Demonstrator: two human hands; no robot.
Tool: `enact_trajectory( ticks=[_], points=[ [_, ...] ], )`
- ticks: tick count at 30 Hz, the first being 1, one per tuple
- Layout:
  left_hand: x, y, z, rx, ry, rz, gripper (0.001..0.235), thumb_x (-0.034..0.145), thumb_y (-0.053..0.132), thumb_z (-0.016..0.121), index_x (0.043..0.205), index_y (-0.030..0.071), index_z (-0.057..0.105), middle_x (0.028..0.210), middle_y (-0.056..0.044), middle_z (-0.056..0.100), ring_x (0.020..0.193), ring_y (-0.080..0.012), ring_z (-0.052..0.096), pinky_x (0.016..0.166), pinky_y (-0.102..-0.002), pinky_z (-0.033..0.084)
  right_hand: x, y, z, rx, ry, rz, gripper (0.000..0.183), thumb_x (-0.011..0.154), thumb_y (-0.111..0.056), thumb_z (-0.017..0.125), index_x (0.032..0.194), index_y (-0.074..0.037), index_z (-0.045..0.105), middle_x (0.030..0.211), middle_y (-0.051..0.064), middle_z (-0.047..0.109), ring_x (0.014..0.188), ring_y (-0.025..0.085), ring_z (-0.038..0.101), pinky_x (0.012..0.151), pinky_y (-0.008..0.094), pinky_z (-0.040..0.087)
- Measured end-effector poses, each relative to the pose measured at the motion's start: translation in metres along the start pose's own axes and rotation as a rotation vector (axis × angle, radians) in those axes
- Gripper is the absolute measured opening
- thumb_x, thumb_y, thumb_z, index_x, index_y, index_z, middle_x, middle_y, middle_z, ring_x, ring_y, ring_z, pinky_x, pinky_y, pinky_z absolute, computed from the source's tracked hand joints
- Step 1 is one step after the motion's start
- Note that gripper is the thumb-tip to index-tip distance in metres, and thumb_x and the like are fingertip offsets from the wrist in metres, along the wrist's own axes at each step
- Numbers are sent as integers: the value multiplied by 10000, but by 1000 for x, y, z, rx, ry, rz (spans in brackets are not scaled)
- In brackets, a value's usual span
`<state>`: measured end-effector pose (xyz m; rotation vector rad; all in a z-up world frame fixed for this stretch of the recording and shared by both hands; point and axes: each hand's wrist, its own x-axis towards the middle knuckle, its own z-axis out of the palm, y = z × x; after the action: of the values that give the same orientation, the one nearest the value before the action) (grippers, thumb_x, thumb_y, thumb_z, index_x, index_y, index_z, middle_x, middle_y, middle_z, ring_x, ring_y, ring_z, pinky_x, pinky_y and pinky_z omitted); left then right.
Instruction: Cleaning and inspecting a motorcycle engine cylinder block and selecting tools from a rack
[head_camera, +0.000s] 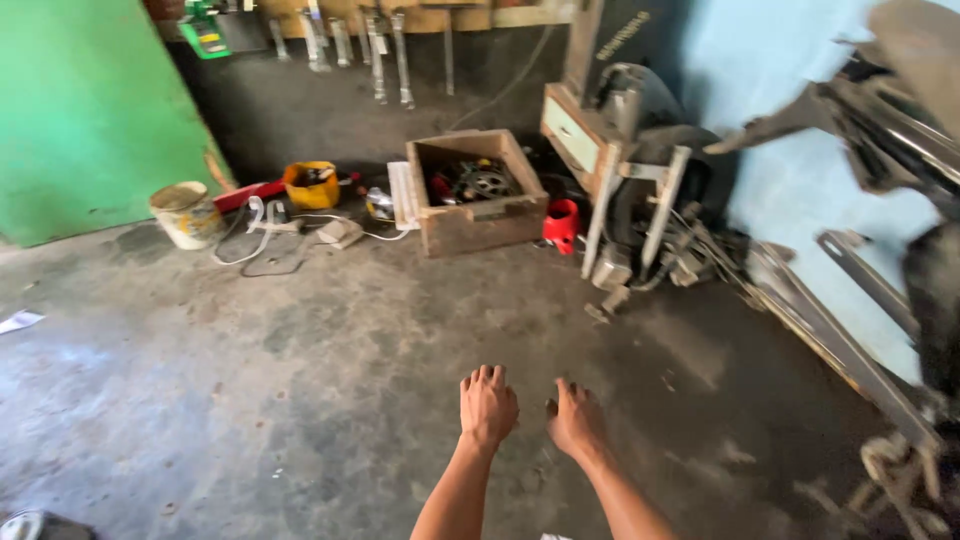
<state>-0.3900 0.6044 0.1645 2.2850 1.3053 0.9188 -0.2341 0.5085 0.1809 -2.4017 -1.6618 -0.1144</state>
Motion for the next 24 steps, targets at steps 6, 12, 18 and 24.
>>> enact_trajectory(
  ticks=[6, 12, 18, 24],
  points=[
    [47, -62, -65, 60, 113, -82, 260, 806, 122, 667, 1058, 64, 644, 1031, -148, 665, 945, -347, 632, 912, -450, 455, 64, -65, 27, 21, -141, -13, 381, 931, -291, 629, 1285, -160, 580, 1151, 114, 659, 1022, 350, 666, 849, 494, 564],
    [59, -65, -108, 7, 184, -157, 240, 773, 130, 657, 1003, 65, 641, 1026, -173, 662, 927, -386, 625, 869, -471, 470, 96, -114, 17, -37, -79, -84, 304, 896, -294, 651, 1169, -167, 611, 1108, 112, 653, 981, 368, 669, 830, 519, 559],
    [80, -42, -182, 31, 61, -305, 294, 853, 87, 657, 1137, 16, 631, 1078, -174, 626, 987, -361, 600, 936, -470, 446, 135, -176, -74, -143, -421, 1, 305, 1052, -373, 487, 1297, -198, 540, 1191, 77, 616, 1047, 282, 644, 886, 454, 556],
    [128, 14, -262, 62, -31, -398, 282, 860, 128, 675, 1125, 50, 616, 1098, -162, 617, 1011, -342, 587, 955, -449, 417, 167, -178, -159, -112, -428, 8, 379, 989, -394, 544, 1331, -231, 543, 1247, 56, 643, 1128, 304, 651, 964, 507, 517]
  ],
)
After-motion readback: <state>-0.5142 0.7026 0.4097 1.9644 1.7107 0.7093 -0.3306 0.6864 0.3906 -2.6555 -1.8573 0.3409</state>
